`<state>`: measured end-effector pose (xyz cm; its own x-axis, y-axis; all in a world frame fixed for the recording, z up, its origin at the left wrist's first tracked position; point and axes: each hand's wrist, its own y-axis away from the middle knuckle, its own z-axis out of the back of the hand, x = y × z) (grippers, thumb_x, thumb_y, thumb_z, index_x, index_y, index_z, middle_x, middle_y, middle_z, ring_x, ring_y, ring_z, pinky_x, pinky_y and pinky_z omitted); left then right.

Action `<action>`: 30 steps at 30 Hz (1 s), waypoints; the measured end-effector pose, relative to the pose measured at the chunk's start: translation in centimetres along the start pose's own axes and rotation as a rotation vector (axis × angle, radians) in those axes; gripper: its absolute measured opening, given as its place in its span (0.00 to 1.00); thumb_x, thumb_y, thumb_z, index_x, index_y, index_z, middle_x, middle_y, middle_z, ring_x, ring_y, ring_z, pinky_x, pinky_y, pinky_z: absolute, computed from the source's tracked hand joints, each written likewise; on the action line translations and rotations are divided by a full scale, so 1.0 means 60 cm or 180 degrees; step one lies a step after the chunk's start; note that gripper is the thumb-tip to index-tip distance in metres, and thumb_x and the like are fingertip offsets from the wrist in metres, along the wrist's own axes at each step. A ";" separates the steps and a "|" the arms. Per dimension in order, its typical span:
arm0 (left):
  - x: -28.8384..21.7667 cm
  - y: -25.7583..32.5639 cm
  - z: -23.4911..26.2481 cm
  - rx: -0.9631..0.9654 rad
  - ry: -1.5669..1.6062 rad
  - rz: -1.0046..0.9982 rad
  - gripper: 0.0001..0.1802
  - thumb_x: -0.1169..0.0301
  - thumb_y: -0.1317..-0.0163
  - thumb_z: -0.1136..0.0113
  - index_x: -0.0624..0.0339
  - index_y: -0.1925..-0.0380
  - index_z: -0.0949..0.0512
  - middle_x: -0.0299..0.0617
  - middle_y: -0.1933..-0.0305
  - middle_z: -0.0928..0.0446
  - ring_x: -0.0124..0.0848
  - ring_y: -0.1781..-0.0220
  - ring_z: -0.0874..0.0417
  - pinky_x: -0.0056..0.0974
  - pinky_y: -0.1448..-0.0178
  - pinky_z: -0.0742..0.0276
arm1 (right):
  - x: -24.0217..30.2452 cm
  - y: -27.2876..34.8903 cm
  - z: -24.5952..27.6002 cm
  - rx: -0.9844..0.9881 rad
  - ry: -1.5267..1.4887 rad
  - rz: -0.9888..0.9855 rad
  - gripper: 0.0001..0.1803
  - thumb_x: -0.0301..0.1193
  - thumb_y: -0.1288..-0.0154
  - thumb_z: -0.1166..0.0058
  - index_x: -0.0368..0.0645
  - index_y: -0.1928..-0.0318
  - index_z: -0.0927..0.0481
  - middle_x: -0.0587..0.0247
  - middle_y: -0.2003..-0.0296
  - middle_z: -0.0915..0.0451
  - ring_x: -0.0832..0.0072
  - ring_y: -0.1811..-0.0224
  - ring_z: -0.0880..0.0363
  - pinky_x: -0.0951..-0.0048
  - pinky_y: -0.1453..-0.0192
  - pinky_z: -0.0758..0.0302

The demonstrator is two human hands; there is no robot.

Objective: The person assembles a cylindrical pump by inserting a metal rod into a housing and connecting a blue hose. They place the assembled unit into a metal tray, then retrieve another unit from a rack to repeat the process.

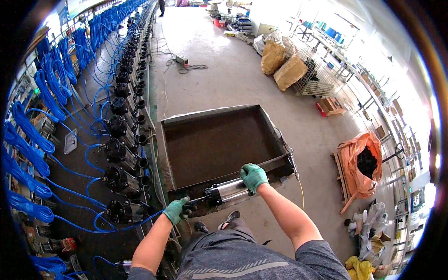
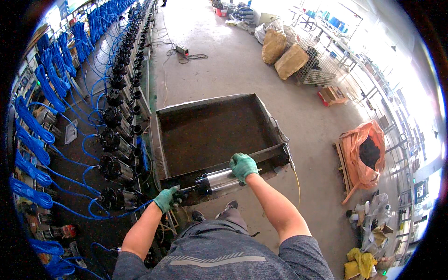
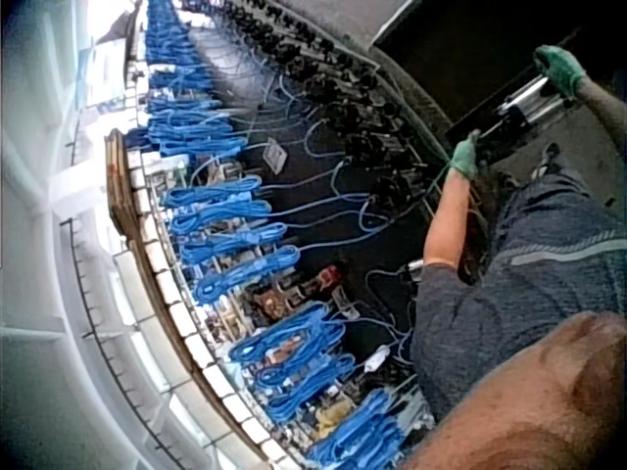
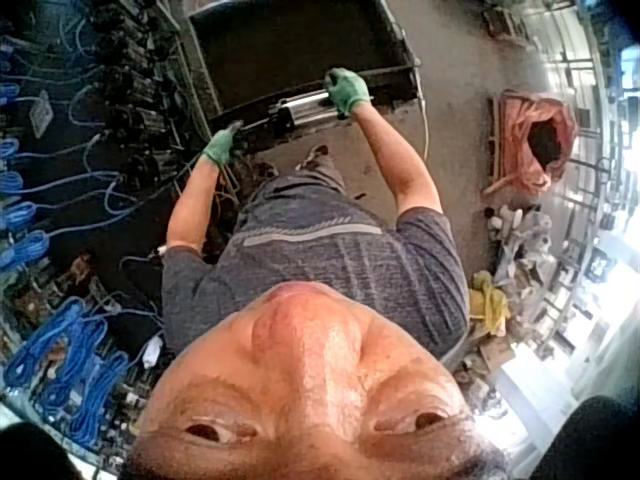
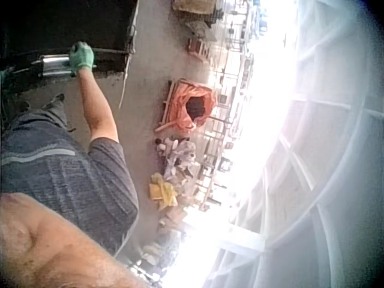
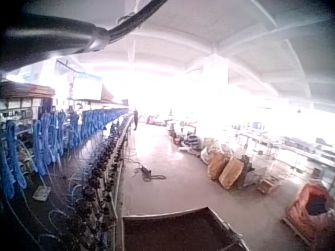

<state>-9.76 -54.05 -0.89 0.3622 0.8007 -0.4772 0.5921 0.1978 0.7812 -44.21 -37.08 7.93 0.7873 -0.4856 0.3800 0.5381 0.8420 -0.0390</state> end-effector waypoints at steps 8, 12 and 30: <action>0.049 -0.011 0.006 0.0095 0.0488 -0.0790 0.10 0.69 0.30 0.35 0.53 0.50 0.21 0.39 0.56 0.17 0.34 0.64 0.15 0.39 0.69 0.19 | -0.007 0.000 -0.008 -0.0007 -0.0037 0.0013 0.11 0.38 0.31 0.46 0.45 0.61 0.17 0.51 0.59 0.16 0.49 0.52 0.19 0.51 0.46 0.21; 0.030 -0.005 0.002 0.0118 0.0358 -0.0627 0.10 0.70 0.31 0.34 0.52 0.51 0.21 0.37 0.63 0.18 0.32 0.65 0.14 0.37 0.69 0.19 | -0.002 -0.002 0.000 0.0100 0.0002 -0.0023 0.11 0.38 0.31 0.46 0.45 0.60 0.17 0.51 0.58 0.16 0.49 0.52 0.18 0.51 0.46 0.21; -0.002 0.024 -0.020 -0.1385 -0.4943 -0.1764 0.27 0.45 0.39 0.31 0.58 0.55 0.15 0.58 0.63 0.14 0.56 0.58 0.13 0.52 0.54 0.17 | -0.005 -0.003 -0.004 0.0096 -0.0015 0.0004 0.11 0.38 0.31 0.46 0.45 0.60 0.17 0.51 0.58 0.16 0.49 0.52 0.18 0.51 0.46 0.21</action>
<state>-9.83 -53.17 0.80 0.6609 -0.6233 -0.4179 0.7491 0.5815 0.3174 -44.48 -37.15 7.58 0.7866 -0.4834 0.3841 0.5277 0.8494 -0.0116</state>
